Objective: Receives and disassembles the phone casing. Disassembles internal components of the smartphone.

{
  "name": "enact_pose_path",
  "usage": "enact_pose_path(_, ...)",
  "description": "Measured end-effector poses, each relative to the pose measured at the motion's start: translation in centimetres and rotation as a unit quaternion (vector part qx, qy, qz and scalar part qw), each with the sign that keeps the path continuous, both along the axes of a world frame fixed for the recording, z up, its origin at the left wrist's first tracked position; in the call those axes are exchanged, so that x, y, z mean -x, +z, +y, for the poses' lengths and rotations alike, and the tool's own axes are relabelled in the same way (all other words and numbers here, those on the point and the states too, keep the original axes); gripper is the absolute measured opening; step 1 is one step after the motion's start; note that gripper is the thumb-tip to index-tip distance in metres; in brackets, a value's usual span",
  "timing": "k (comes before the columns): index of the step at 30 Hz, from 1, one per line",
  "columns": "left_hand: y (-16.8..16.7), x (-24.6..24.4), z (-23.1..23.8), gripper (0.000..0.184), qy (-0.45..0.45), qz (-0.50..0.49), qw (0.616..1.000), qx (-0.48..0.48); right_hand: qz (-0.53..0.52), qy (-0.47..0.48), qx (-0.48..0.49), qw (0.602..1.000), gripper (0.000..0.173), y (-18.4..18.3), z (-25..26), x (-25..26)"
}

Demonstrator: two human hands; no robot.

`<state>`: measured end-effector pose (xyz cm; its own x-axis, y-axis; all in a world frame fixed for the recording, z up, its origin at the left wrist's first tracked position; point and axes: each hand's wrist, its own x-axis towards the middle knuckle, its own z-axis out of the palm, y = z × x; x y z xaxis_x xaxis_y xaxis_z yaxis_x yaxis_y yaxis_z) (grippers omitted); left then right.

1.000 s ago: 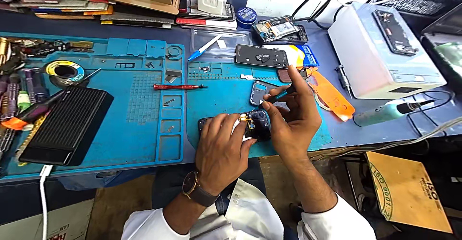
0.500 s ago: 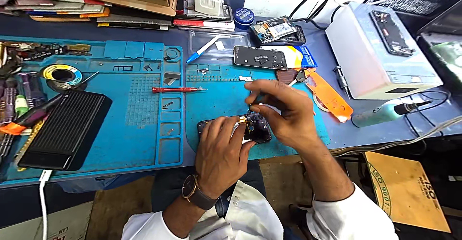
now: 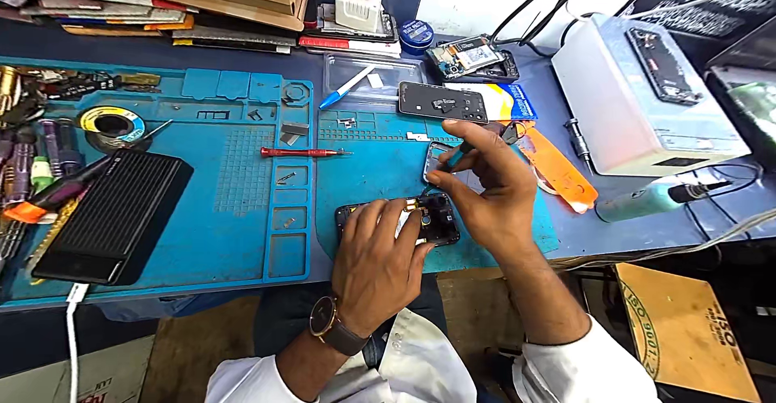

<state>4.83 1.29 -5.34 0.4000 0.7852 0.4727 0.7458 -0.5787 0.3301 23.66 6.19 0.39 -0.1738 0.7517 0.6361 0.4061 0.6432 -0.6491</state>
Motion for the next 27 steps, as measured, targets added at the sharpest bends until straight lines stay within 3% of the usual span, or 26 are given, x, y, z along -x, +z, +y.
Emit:
enact_pose_path(2, 0.0, 0.1, -0.1, 0.044, 0.0, 0.002, 1.0, 0.0, 0.02, 0.095, 0.052, 0.994, 0.05, 0.8, -0.3, -0.2)
enact_pose_path(3, 0.0, 0.0, 0.0, 0.043, -0.002, 0.002, 1.0, -0.001, 0.014, 0.098, 0.049, 0.994, 0.051, 0.7, -0.2, -0.1)
enact_pose_path(6, 0.0, 0.0, 0.0, 0.043, -0.002, 0.002, 1.0, -0.001, -0.011, -0.022, -0.019, 1.0, 0.052, -0.2, 0.1, 0.3)
enact_pose_path(7, 0.0, 0.0, 0.0, 0.043, -0.001, 0.004, 1.0, -0.001, -0.005, -0.021, -0.02, 1.0, 0.049, -0.2, 0.1, 0.4)
enact_pose_path(10, 0.0, 0.0, -0.1, 0.044, 0.0, 0.008, 1.0, 0.002, 0.018, 0.098, 0.04, 0.994, 0.051, 0.8, -0.1, 0.3)
enact_pose_path(15, 0.1, 0.0, 0.0, 0.043, 0.0, -0.003, 1.0, 0.003, -0.006, -0.028, -0.023, 0.999, 0.051, 0.0, 0.1, 0.4)
enact_pose_path(18, 0.3, 0.3, -0.1, 0.044, 0.0, -0.017, 1.0, 0.02, 0.023, 0.085, 0.03, 0.996, 0.051, 0.7, -0.2, 0.3)
enact_pose_path(22, 1.4, 0.4, -0.2, 0.044, -0.003, -0.03, 0.999, 0.045, -0.016, -0.055, -0.034, 0.998, 0.051, -0.1, 0.0, 0.7)
enact_pose_path(26, 2.3, 0.6, 0.6, 0.036, 0.006, -0.044, 0.997, 0.059, 0.021, 0.079, 0.019, 0.996, 0.052, 0.6, -0.1, 0.2)
enact_pose_path(27, 2.5, 0.7, 1.0, 0.034, 0.009, -0.049, 0.997, 0.065, 0.01, 0.068, 0.019, 0.997, 0.055, 0.6, -0.2, 0.2)
